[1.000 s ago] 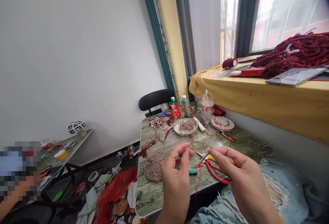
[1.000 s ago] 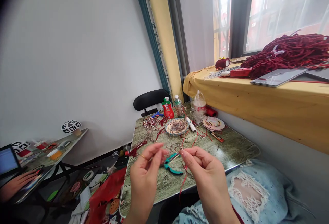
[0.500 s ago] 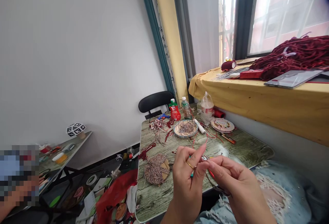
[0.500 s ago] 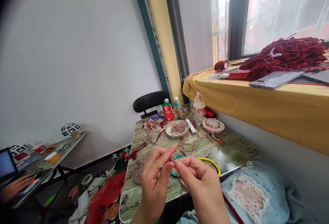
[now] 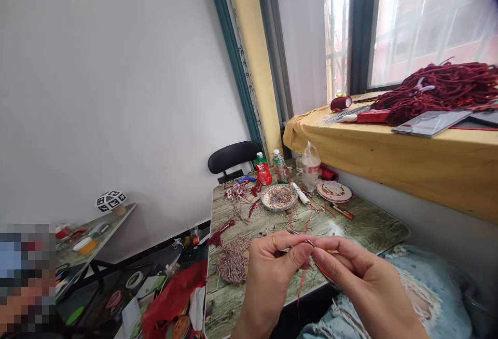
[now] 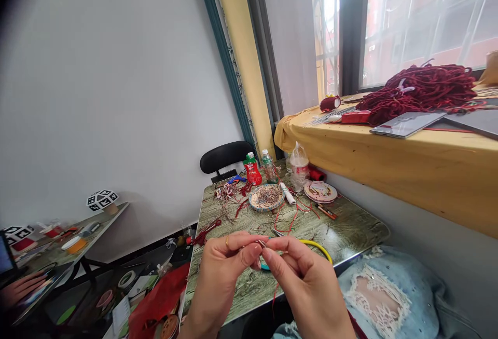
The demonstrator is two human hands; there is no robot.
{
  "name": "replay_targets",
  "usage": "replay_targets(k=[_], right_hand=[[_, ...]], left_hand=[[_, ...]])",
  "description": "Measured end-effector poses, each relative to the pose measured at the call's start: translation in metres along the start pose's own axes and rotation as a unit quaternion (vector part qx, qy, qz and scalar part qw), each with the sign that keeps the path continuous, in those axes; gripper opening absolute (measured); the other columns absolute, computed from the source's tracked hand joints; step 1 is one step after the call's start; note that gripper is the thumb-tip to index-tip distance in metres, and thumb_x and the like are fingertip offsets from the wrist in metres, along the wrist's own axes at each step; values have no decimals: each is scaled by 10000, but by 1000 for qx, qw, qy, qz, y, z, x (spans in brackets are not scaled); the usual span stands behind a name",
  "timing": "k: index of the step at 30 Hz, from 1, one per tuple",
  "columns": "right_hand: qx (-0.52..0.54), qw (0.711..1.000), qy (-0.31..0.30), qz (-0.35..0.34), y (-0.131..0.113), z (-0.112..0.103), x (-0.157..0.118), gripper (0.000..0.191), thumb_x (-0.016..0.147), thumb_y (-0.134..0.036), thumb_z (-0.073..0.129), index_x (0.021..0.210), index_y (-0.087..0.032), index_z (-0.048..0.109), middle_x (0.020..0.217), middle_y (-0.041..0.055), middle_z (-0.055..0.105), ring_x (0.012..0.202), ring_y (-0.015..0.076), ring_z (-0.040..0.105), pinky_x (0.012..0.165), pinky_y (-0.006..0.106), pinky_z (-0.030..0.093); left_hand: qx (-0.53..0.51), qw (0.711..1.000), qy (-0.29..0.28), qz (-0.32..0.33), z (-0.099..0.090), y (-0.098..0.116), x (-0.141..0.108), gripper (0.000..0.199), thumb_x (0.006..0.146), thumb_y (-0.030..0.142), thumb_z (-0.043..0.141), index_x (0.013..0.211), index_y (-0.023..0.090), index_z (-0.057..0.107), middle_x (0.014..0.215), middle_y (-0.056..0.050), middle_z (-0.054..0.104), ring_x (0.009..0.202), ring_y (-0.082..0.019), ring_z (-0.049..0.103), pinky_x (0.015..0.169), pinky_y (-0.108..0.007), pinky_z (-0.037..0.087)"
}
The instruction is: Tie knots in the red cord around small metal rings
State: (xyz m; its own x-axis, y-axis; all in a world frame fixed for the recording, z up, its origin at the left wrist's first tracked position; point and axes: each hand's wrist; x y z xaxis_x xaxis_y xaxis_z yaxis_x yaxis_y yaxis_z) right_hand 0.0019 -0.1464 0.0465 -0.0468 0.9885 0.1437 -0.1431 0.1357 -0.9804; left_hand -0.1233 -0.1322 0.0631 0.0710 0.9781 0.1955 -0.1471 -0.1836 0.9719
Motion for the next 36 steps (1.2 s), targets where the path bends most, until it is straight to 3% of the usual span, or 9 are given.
replay_targets(k=[5,7,9,12,16,21,27,31,36], right_hand=[[-52,997,44,-20,0,2,-8,223,816,-426,536,966,-264,562,505,-36,556,714,208,602,530,230,439],[-87,996,16,-31,1,1,-9,239,835,-421,505,994,-252,563,494,-33,511,777,227,594,574,246,453],[-113,993,-34,-32,3,-2,-7,262,851,-419,472,1004,-231,573,508,-32,494,698,216,581,612,272,463],[-119,989,-88,-21,6,-6,-1,291,871,-424,426,998,-215,584,573,-24,519,580,175,528,634,285,460],[-114,987,-117,2,9,-9,3,311,852,-474,449,932,-218,606,681,4,557,659,176,525,572,243,415],[-51,991,-107,56,11,-6,2,367,785,-554,521,877,-207,598,553,-49,457,487,103,342,465,211,271],[-47,983,-148,98,14,-19,11,438,830,-566,456,950,-169,596,429,-87,361,396,71,251,402,209,162],[-33,983,-165,67,17,-26,20,365,815,-511,532,925,-179,635,577,-22,533,487,82,350,431,202,222],[3,976,-188,113,14,-23,21,334,737,-484,645,766,-154,687,579,-27,501,504,66,326,434,188,202]], left_hand=[[-3,997,73,-12,3,2,-2,81,683,219,716,743,180,755,582,4,623,544,-79,522,544,-173,435],[-24,996,77,-28,3,2,-2,84,668,226,731,727,169,752,577,0,643,528,-74,530,544,-168,444],[-64,995,66,-49,2,2,-3,86,647,225,747,700,158,746,577,-8,660,506,-66,530,532,-163,446],[-116,989,42,-84,0,1,-3,87,621,212,759,665,140,737,563,-15,661,469,-56,516,505,-161,442],[-82,992,52,-86,-1,0,-4,51,629,173,728,657,130,731,544,-8,640,468,-55,515,500,-158,438],[20,995,70,-61,0,0,-4,56,629,118,649,642,119,704,556,-8,642,450,-64,517,464,-166,421],[39,995,60,-67,2,-5,-4,19,610,118,618,592,121,624,480,34,563,393,-51,460,409,-161,390],[26,995,37,-89,0,-10,-4,29,607,131,614,581,121,609,459,42,545,362,-41,429,378,-156,374],[4,994,27,-101,-4,-11,-3,36,591,142,633,573,118,614,495,23,588,357,-37,437,375,-157,374]])
Point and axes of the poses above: each hand's wrist, its own x-axis towards the middle knuckle, its own z-axis out of the palm, y = z × x
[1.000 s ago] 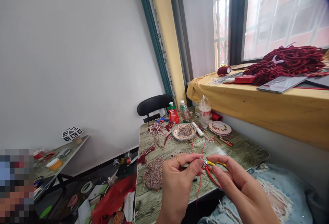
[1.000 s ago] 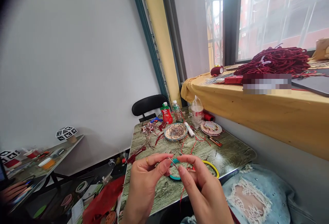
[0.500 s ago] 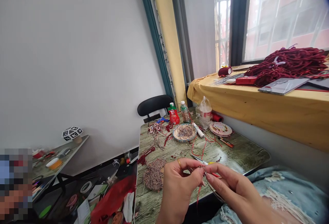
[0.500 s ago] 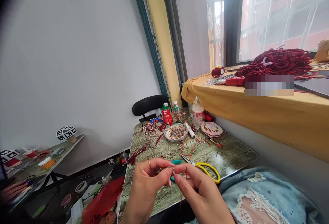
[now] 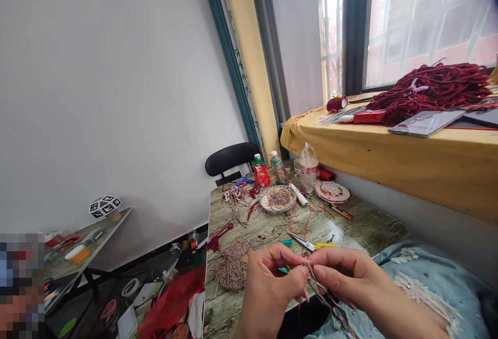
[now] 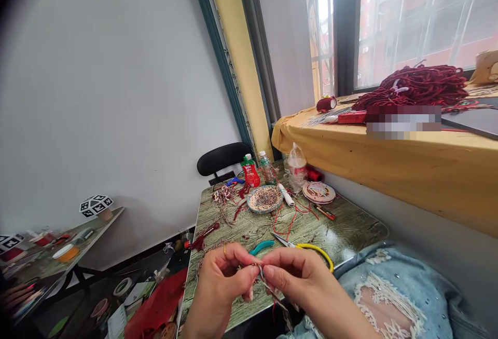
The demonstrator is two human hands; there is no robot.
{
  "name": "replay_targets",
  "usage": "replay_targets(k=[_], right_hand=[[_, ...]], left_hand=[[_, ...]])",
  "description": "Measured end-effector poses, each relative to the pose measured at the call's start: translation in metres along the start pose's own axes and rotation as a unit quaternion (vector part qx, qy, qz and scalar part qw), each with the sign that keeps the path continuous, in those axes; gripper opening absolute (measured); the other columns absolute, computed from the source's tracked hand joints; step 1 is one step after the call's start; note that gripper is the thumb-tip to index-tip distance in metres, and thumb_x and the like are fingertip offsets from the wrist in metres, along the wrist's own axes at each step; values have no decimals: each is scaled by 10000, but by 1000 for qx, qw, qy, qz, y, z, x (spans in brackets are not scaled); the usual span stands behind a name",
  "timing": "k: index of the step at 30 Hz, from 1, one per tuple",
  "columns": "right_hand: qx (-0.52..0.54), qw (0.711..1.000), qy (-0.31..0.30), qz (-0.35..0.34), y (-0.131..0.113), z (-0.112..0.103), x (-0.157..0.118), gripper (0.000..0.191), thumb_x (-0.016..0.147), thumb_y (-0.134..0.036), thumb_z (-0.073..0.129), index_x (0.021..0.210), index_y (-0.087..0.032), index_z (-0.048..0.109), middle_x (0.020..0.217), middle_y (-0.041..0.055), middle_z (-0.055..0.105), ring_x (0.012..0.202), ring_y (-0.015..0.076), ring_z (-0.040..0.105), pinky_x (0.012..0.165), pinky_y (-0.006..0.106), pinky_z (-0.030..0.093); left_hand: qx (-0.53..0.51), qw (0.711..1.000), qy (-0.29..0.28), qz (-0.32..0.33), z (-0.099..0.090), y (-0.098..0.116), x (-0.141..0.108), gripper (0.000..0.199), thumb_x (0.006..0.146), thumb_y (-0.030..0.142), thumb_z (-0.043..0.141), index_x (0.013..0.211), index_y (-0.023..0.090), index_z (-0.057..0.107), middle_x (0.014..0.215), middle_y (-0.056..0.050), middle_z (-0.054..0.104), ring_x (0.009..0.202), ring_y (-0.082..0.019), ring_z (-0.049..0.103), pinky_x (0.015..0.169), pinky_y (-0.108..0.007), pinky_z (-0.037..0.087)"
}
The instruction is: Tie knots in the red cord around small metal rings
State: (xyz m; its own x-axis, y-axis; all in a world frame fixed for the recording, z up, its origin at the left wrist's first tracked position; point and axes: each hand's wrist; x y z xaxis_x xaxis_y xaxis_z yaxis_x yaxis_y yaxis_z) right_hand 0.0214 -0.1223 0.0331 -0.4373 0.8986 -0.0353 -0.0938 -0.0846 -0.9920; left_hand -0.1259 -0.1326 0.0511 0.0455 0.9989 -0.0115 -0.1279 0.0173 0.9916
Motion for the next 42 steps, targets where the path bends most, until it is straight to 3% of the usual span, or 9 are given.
replay_targets(k=[11,18,22,25,29,35,37,40,42], right_hand=[[139,988,-47,54,6,6,2,264,696,-369,710,674,-107,690,536,-6,589,352,-6,262,364,165,147],[-4,999,15,45,2,14,4,234,640,-346,708,610,-136,609,473,-38,520,375,35,335,373,168,230],[-127,989,77,-12,0,18,5,230,596,-287,689,507,-183,504,447,-47,459,426,78,373,414,204,284],[-155,983,92,-48,2,17,5,164,652,-271,645,553,-182,550,500,-33,495,477,96,410,451,212,310],[-44,998,-21,25,3,11,3,202,709,-363,650,744,-166,626,604,-13,576,471,74,414,433,185,310],[139,988,-41,61,12,7,3,270,609,-320,769,586,-131,578,434,-58,470,388,22,304,374,132,218],[253,963,-60,67,17,8,3,266,600,-288,771,564,-130,560,422,-83,390,378,8,240,366,114,202],[422,894,-117,92,20,10,1,245,581,-213,769,561,-127,540,486,-92,327,388,-9,196,363,77,205],[477,861,-139,108,19,12,-1,236,573,-174,762,559,-123,532,529,-80,334,405,-10,222,359,60,210]], left_hand=[[-37,999,-37,-13,-9,-4,-4,13,564,114,624,561,125,617,462,35,560,324,-34,424,348,-154,346],[-9,999,-31,-21,-14,-7,-4,22,569,109,642,585,120,652,496,20,585,372,-52,483,392,-167,396],[-30,997,-54,-36,-17,-9,-4,48,579,132,663,617,121,690,481,12,593,375,-58,492,410,-177,409],[-47,998,-39,-34,-19,-9,-5,30,580,122,668,597,125,693,468,12,591,374,-57,482,405,-171,392],[-57,998,-28,-29,-20,-9,-6,15,579,120,685,589,129,691,495,0,620,391,-53,470,408,-165,375],[-137,984,-87,-67,-19,-14,-5,57,545,143,747,569,134,696,538,-25,666,384,-58,493,391,-164,384],[-169,978,-99,-76,-17,-16,-4,74,526,150,761,561,135,698,530,-25,667,368,-61,495,373,-165,385],[-181,976,-100,-73,-14,-18,-5,79,521,150,768,564,133,704,503,-13,647,364,-53,485,374,-159,384],[-168,979,-94,-68,-14,-18,-5,71,536,150,764,573,129,708,499,-10,641,366,-47,485,381,-154,386]])
Point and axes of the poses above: each hand's wrist, its own x-axis towards the middle knuckle, its own z-axis out of the palm, y = z × x
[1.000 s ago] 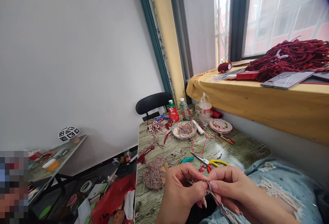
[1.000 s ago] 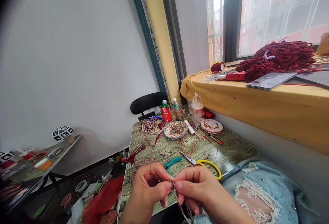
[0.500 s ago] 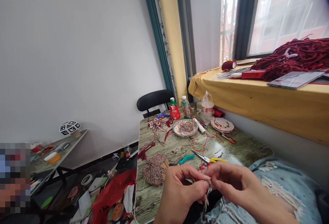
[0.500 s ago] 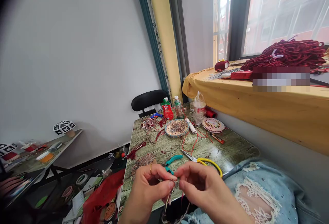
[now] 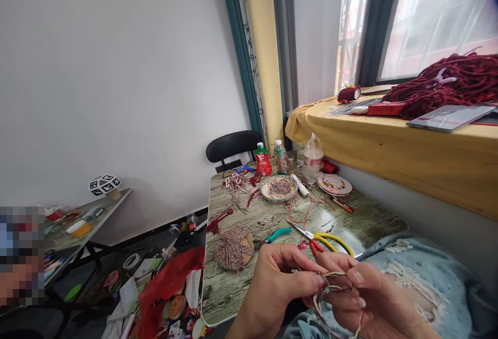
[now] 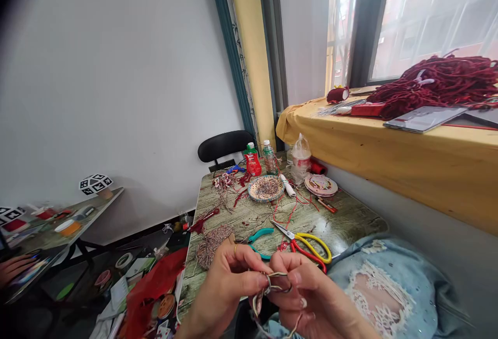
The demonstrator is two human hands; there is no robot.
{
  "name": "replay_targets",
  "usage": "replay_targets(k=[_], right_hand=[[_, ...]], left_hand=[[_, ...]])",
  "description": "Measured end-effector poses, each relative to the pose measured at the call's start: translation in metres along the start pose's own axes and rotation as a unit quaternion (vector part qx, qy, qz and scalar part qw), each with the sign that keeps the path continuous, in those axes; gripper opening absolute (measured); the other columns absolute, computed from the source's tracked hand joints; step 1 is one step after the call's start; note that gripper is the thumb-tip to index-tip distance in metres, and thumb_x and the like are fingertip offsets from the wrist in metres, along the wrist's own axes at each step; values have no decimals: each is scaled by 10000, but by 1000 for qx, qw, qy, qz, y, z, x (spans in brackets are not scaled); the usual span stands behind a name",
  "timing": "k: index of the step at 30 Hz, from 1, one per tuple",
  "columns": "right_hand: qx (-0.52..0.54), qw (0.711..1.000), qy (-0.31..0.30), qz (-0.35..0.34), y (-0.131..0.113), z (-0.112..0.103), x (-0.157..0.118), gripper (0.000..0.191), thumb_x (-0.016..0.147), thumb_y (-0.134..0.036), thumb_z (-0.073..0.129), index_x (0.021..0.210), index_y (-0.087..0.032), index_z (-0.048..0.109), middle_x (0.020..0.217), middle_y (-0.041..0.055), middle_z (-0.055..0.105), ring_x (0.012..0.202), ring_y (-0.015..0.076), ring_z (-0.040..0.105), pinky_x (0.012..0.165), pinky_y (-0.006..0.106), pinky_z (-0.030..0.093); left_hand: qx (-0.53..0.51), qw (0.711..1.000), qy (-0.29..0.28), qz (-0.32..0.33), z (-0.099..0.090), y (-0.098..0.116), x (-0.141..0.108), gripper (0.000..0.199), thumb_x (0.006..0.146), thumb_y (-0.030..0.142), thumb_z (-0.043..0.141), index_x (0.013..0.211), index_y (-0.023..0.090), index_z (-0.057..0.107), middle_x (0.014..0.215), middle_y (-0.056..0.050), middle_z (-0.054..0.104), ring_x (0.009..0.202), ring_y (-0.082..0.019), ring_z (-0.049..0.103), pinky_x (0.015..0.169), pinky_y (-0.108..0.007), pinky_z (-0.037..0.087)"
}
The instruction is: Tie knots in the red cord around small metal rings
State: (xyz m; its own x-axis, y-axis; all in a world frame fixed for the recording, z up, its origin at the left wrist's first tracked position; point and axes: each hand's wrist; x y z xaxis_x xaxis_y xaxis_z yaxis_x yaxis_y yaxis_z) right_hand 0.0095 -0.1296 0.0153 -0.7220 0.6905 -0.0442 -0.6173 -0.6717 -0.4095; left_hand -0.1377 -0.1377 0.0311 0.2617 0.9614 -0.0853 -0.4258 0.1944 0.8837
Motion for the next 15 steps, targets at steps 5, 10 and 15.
replay_targets(k=[5,10,15], right_hand=[[25,999,31,9,-1,1,-4,140,633,-177,730,659,-111,609,573,-44,463,393,-15,257,327,46,235],[-89,996,5,23,-10,-11,-5,124,755,-278,682,758,-169,621,367,-138,275,295,-12,74,272,67,122],[-517,845,135,-18,-48,-39,-11,272,743,-428,661,833,-175,620,479,-86,392,382,24,206,361,150,116]], left_hand=[[35,999,14,13,-3,1,-2,40,593,145,740,615,126,713,549,-23,667,385,-49,515,413,-161,418],[34,999,6,14,-4,3,-2,47,586,146,746,623,132,720,510,0,626,377,-54,518,407,-168,427],[35,999,23,28,-9,13,-4,34,570,126,734,587,124,704,521,-2,628,360,-49,505,386,-162,415]])
Point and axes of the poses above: each hand's wrist, its own x-axis towards the middle knuckle, its own z-axis out of the palm, y = z × x
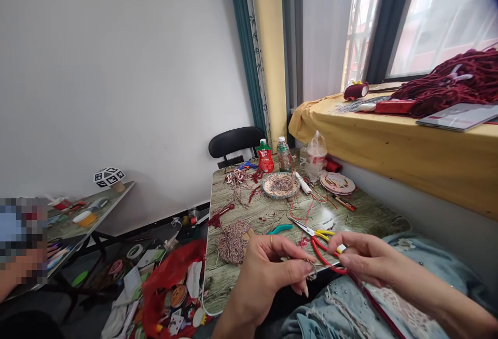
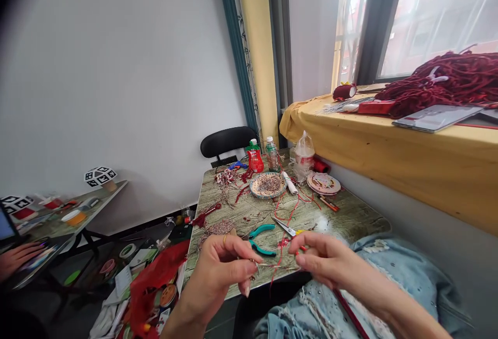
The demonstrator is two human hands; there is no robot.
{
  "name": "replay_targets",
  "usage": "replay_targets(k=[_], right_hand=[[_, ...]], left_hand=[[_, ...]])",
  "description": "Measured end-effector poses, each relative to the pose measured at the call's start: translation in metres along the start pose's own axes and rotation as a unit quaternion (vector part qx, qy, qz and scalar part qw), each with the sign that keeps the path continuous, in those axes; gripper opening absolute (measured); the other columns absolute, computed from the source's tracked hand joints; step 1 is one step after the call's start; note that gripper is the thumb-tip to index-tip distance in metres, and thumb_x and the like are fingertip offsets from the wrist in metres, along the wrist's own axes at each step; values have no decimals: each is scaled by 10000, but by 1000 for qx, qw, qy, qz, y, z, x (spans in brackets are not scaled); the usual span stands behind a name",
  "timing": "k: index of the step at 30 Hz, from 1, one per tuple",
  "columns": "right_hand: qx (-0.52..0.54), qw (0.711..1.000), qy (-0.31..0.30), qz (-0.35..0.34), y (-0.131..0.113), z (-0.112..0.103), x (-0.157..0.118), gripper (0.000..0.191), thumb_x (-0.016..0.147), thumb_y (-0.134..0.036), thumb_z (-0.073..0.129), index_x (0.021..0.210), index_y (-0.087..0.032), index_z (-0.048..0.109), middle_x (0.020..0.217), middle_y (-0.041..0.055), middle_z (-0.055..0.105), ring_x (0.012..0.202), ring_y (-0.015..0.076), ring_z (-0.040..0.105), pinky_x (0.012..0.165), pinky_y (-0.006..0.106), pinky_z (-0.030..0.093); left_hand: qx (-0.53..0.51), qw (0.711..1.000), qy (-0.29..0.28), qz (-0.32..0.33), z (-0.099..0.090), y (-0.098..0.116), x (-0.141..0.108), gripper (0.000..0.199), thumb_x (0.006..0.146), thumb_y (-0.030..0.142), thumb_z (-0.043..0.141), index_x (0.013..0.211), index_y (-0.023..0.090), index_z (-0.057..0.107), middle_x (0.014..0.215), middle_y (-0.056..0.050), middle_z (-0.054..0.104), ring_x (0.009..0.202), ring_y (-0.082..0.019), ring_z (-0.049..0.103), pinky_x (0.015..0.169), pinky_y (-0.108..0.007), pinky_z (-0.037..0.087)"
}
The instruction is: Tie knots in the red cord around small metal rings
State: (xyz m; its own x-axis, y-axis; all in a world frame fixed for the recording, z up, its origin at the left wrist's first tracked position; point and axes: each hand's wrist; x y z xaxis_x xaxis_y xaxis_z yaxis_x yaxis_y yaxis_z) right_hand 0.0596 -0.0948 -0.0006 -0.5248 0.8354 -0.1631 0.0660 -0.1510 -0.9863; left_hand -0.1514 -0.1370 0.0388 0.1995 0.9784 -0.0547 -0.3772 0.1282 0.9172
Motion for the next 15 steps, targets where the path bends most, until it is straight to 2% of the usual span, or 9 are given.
replay_targets(k=[2,4,6,7,8,10,11,13,15], right_hand=[[-162,982,101,-2,4,-22,1,274,697,-449,681,767,-187,637,470,-58,429,413,70,311,384,184,211],[-205,963,173,-3,5,-32,-1,279,688,-442,682,806,-194,634,492,-36,460,441,110,370,404,220,255],[-193,964,185,-11,0,-23,-5,358,753,-479,599,968,-192,611,515,-26,478,463,137,419,435,247,310],[-184,968,168,-17,-5,-13,-9,417,800,-507,522,1064,-189,583,499,-31,473,461,144,433,461,262,344],[-129,984,117,-25,-10,0,-12,449,849,-503,449,1156,-185,532,506,-33,475,486,150,464,497,271,374],[-27,999,-35,2,-22,26,-17,458,863,-530,402,1136,-186,532,540,-19,520,475,136,471,457,249,361],[-13,997,-81,7,-28,35,-19,437,849,-535,433,1074,-183,561,556,-13,531,487,127,469,464,240,357],[-23,995,-96,1,-37,45,-20,356,813,-525,514,895,-189,600,545,-37,479,477,93,396,452,211,304],[-72,996,-55,-27,-43,43,-20,315,805,-501,546,750,-193,586,544,-56,403,485,81,318,449,202,264]], left_hand=[[4,1000,9,8,-1,2,0,30,576,120,723,580,128,695,532,-3,634,365,-51,510,385,-162,412],[23,1000,11,5,1,3,-1,21,591,110,706,590,126,694,507,5,618,371,-52,509,398,-162,416],[52,999,7,-8,4,3,-1,21,611,104,688,608,123,697,493,10,607,382,-52,510,417,-165,423],[67,998,5,-12,6,3,-1,24,619,104,682,620,121,699,490,12,603,387,-52,511,428,-167,427],[81,997,6,-15,8,3,-1,27,625,107,679,630,121,701,490,13,600,394,-55,514,435,-169,428],[102,995,8,-15,11,5,-1,24,625,117,682,639,125,700,506,10,605,406,-61,520,443,-177,429],[109,994,7,-15,12,6,-2,24,623,123,684,641,127,699,522,6,611,412,-64,522,448,-183,431],[124,992,2,-18,12,8,-3,24,628,138,685,646,131,697,544,-1,616,431,-73,531,460,-193,436],[144,989,-6,-20,13,9,-3,48,642,159,683,678,133,702,558,-3,610,449,-78,538,472,-198,438]])
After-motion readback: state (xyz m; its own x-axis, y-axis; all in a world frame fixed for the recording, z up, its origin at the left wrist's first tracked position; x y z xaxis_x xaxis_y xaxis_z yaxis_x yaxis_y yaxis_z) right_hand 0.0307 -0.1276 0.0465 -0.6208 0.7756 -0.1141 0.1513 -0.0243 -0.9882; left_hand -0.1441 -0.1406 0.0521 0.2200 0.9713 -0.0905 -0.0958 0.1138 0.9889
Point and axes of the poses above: each hand's wrist, its own x-axis towards the middle knuckle, its own z-axis out of the palm, y = z × x
